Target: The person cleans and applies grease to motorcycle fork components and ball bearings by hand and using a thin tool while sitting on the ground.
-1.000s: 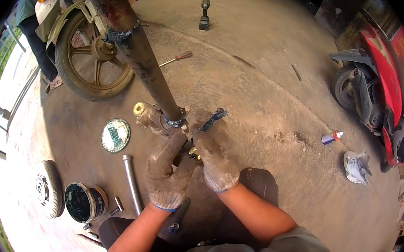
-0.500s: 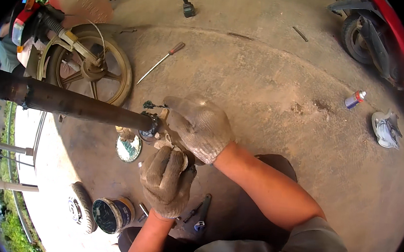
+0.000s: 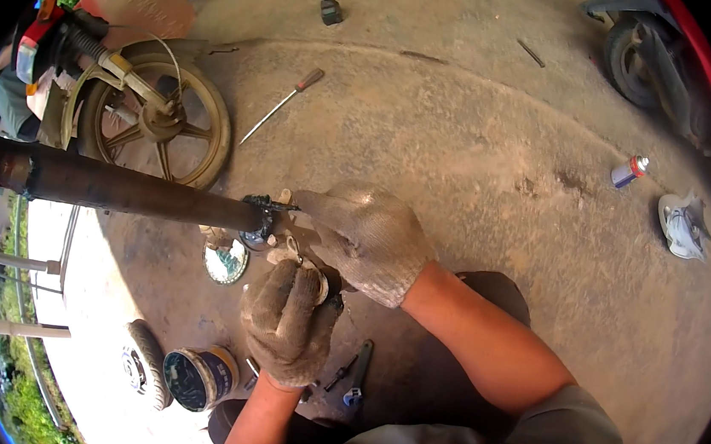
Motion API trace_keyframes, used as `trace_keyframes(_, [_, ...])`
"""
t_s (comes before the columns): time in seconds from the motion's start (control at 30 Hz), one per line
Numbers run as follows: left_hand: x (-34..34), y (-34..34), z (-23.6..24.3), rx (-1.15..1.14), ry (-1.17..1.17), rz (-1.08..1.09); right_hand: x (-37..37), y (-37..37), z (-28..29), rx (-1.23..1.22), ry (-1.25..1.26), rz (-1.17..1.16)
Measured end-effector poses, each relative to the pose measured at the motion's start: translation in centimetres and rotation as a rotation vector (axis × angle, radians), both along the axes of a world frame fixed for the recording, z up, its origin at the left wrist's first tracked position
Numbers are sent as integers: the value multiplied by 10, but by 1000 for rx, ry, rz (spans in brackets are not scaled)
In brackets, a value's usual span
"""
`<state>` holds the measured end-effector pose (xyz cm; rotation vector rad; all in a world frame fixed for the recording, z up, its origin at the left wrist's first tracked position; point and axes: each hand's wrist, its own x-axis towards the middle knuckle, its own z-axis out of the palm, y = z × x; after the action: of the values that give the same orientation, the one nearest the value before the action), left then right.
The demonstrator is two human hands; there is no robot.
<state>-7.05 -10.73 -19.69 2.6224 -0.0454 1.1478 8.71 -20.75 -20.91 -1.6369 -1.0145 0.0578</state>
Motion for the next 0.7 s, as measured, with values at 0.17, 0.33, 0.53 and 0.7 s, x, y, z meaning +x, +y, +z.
trace_keyframes(0.17, [0, -1, 1, -49, 19, -6, 10, -8, 5, 25, 170, 26])
trace_keyframes(0.33, [1, 1, 6, -60, 28, -37, 12, -2, 0, 71, 905, 190])
trace_keyframes(0.53, [-2, 2, 8, -43, 92, -14, 16, 14, 3, -94, 1177, 242])
trace_keyframes(0.7, [-1, 2, 6, -38, 73, -18, 21, 15, -15, -79, 977, 168])
